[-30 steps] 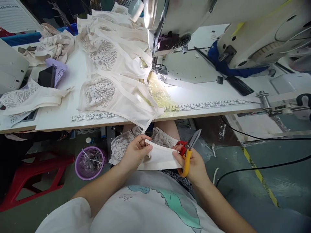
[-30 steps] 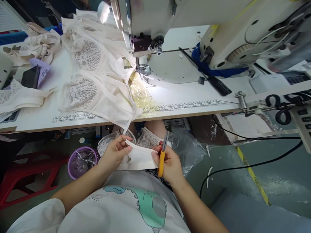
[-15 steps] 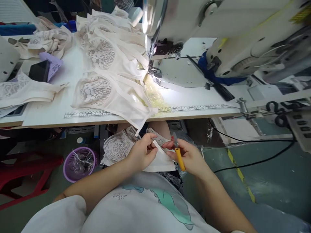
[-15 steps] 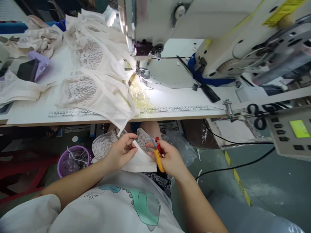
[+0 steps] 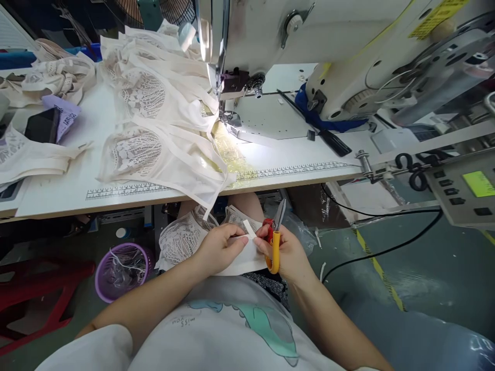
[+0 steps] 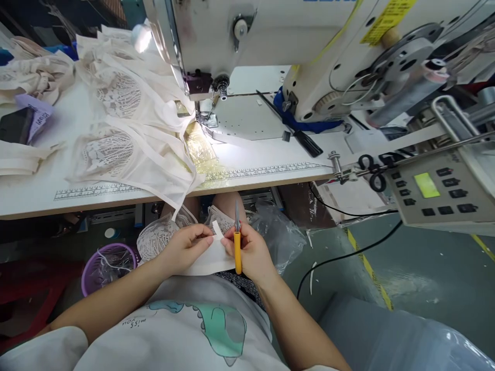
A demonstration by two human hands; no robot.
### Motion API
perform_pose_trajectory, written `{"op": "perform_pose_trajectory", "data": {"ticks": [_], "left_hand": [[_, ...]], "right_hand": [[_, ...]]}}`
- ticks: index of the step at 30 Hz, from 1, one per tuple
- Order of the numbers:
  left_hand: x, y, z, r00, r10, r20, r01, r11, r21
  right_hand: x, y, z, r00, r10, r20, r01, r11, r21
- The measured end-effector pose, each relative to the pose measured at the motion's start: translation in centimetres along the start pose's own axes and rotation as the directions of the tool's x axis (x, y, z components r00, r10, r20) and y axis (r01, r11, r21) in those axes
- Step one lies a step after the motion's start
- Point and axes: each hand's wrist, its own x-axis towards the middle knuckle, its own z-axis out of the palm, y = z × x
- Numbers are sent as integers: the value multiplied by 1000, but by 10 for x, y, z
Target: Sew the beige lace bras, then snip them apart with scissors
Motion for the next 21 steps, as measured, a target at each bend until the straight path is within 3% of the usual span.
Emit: {"op": "perform_pose_trajectory", "data": {"ticks": [5,12,14,17,21], "left_hand": [[2,3,6,996,31,-79,-29,999,15],[1,0,7,949,247,-197,-242,969,52],[1,0,6,942,263,-207,-259,965,45],[2,0,3,970,159,-183,-167,985,-31],[2,-2,0,993,-68,-95,39,959,-279]], "right_hand": [[1,3,6,998,-39,-57,39,999,14],[-1,-7,20,990,-69,-125,74,997,37],[-1,-8,22,987,-87,-133,91,995,28],[-2,-6,24,985,-122,-119,124,992,12],[-1,-4,27,975,-192,-110,185,980,-78]]}}
